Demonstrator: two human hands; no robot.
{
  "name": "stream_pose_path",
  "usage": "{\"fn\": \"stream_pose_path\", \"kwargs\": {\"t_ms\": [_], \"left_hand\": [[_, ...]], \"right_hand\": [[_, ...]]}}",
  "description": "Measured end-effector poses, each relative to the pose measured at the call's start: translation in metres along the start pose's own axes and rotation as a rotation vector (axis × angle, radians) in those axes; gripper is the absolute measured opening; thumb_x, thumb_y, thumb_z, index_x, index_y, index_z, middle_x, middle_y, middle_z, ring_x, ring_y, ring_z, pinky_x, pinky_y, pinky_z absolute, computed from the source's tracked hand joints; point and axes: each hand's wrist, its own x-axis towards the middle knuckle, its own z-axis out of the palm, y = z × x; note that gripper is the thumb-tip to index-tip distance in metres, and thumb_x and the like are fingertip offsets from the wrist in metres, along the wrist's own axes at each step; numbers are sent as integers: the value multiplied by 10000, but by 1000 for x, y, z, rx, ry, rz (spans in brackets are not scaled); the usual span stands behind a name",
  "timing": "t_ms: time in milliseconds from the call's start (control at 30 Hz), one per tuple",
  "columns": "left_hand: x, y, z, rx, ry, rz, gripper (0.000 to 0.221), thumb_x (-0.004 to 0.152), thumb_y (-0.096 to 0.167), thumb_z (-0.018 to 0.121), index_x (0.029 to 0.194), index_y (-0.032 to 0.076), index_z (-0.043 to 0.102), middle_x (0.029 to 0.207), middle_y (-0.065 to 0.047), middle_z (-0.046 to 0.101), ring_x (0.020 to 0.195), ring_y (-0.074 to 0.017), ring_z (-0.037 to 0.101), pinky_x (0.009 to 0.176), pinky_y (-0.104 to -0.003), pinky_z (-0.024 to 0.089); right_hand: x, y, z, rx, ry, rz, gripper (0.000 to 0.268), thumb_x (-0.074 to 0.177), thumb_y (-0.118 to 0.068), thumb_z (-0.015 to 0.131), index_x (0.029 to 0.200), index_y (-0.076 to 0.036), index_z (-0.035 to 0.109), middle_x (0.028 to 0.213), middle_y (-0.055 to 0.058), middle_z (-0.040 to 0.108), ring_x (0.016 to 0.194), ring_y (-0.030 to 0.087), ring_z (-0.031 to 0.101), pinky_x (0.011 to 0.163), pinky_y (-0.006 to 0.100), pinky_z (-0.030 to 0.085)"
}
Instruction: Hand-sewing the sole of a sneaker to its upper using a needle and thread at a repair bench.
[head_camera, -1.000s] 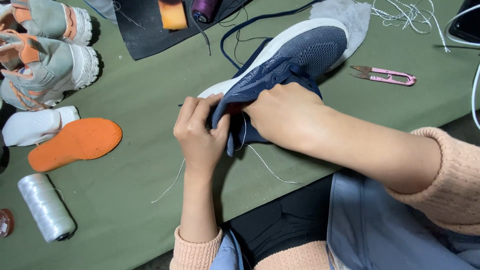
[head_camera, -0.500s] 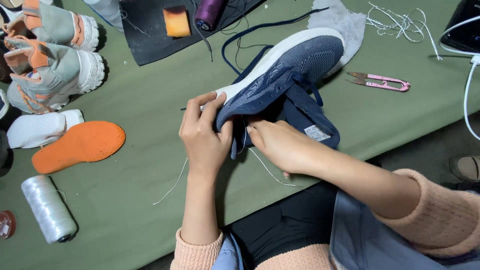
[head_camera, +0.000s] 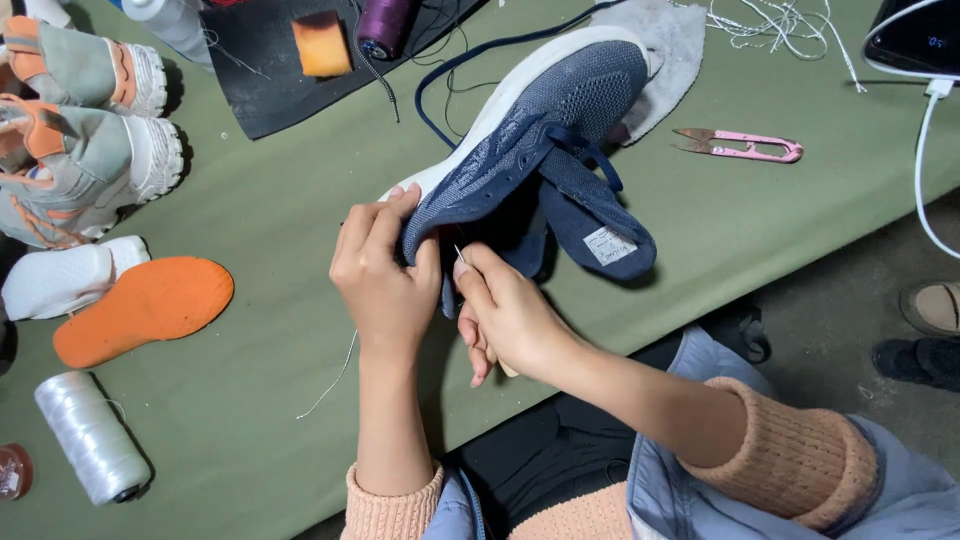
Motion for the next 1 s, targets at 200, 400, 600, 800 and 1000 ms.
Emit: {"fn": "stream_pose_path", "kwargs": {"t_ms": [200, 400, 600, 800, 1000], "left_hand": [[-2, -4, 3, -9, 16, -21, 280, 766, 35, 737, 1030, 107, 799, 894, -28, 677, 1000, -247, 757, 911, -373, 584], [-3, -6, 5, -4, 26, -9, 277, 768, 30, 728, 1026, 104, 798, 899, -30, 677, 996, -248, 755, 900, -367, 586], [-2, -6, 4, 7, 18, -6, 269, 778, 35, 713, 1023, 105, 797, 901, -25, 675, 991, -239, 752, 892, -359, 590], [-2, -6, 5, 1, 36, 3, 270, 770, 34, 719, 1022, 92, 797, 890, -42, 675, 967, -264, 753, 881, -373, 586], [-4, -7, 6, 0, 39, -13, 279, 761, 37, 728, 1024, 93, 798, 891, -34, 682, 976, -259, 757, 887, -378, 589]], "right_hand": [[0, 7, 3, -117, 62, -102, 337, 1091, -203, 323, 1225, 31, 525, 586, 141, 575, 377, 259, 635, 393, 421, 649], [4, 17, 8, -174, 124, -200, 314, 1098, -206, 304, 1129, 12, 528, 575, 153, 608, 408, 291, 668, 407, 414, 636], [5, 16, 11, -97, 134, -178, 327, 1104, -215, 287, 1159, 12, 516, 558, 133, 577, 389, 269, 645, 399, 391, 632], [4, 14, 2, -190, 91, -163, 297, 1104, -227, 295, 1127, -26, 513, 553, 117, 598, 375, 261, 649, 371, 387, 619], [-8, 7, 1, -195, 61, -125, 295, 1104, -234, 297, 1089, -44, 522, 540, 122, 591, 355, 260, 638, 349, 385, 610]]}}
